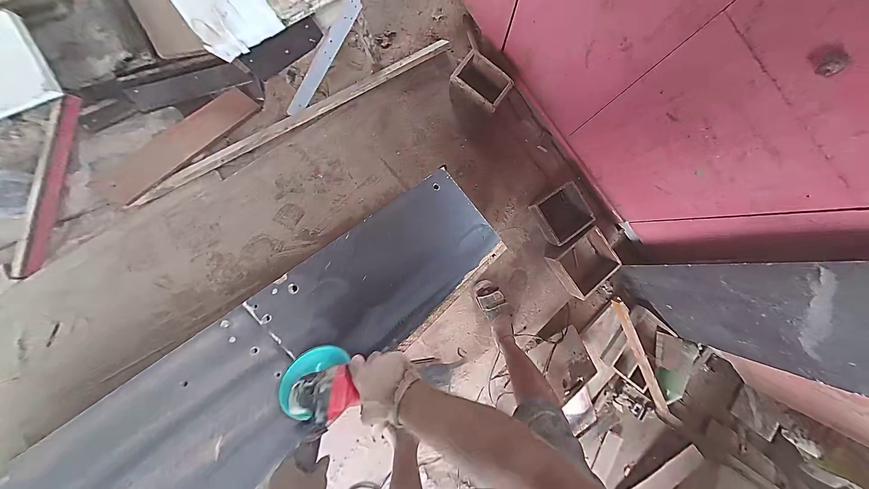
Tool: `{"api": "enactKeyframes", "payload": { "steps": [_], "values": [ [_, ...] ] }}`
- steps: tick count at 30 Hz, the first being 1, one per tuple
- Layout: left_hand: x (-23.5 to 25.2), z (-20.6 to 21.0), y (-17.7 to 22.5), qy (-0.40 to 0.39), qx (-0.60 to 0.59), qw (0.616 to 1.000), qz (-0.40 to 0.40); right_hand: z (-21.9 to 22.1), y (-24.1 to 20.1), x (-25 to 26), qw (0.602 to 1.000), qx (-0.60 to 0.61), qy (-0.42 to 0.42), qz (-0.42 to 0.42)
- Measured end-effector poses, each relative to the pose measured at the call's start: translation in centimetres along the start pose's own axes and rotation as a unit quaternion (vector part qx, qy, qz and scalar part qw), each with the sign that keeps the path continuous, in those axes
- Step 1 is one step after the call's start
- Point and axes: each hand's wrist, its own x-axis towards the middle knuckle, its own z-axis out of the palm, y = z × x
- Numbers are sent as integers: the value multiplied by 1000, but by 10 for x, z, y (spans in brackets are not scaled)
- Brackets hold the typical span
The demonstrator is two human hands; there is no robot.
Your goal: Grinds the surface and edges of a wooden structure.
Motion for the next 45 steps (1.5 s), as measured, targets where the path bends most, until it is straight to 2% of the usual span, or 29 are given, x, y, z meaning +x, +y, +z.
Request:
{"api": "enactKeyframes", "payload": {
  "steps": [1,2,5,7,9,11,13,15,18,23,26,29,31,32,37,39,42,45],
  "values": [
    [14,9,13,44,3,997,69,-13,24,-8,1000,16,19,19],
    [22,10,36,49,24,992,111,-25,51,-19,997,40,40,45],
    [19,-9,155,14,139,979,149,-70,138,-52,979,97,96,151],
    [0,-21,236,-1,208,963,171,-96,190,-70,958,121,118,231],
    [-17,-25,300,-7,255,948,191,-109,236,-78,937,140,145,286],
    [-29,-24,345,-9,282,939,198,-123,268,-87,924,170,156,304],
    [-41,-25,370,-9,300,934,193,-132,290,-90,925,179,149,300],
    [-54,-26,372,-14,307,935,179,-130,303,-86,939,177,129,266],
    [-65,-28,343,-21,304,942,142,-121,291,-74,963,157,87,199],
    [-43,-6,242,1,268,962,57,-90,222,-66,979,173,33,98],
    [-26,15,175,24,215,976,26,-56,187,-45,986,150,13,66],
    [-15,27,147,27,174,984,5,-54,170,-39,990,127,-10,55],
    [-13,29,160,33,176,984,22,-61,179,-49,987,145,-2,66],
    [-13,27,180,31,183,982,43,-71,191,-58,983,163,7,84],
    [-27,12,319,-8,260,955,141,-119,274,-95,949,178,73,249],
    [-35,7,357,-18,273,948,160,-132,301,-97,942,162,95,277],
    [-46,-3,371,-21,291,945,146,-141,311,-92,950,144,92,260],
    [-51,-3,338,-25,283,952,116,-130,294,-84,965,142,51,214]
  ]
}}
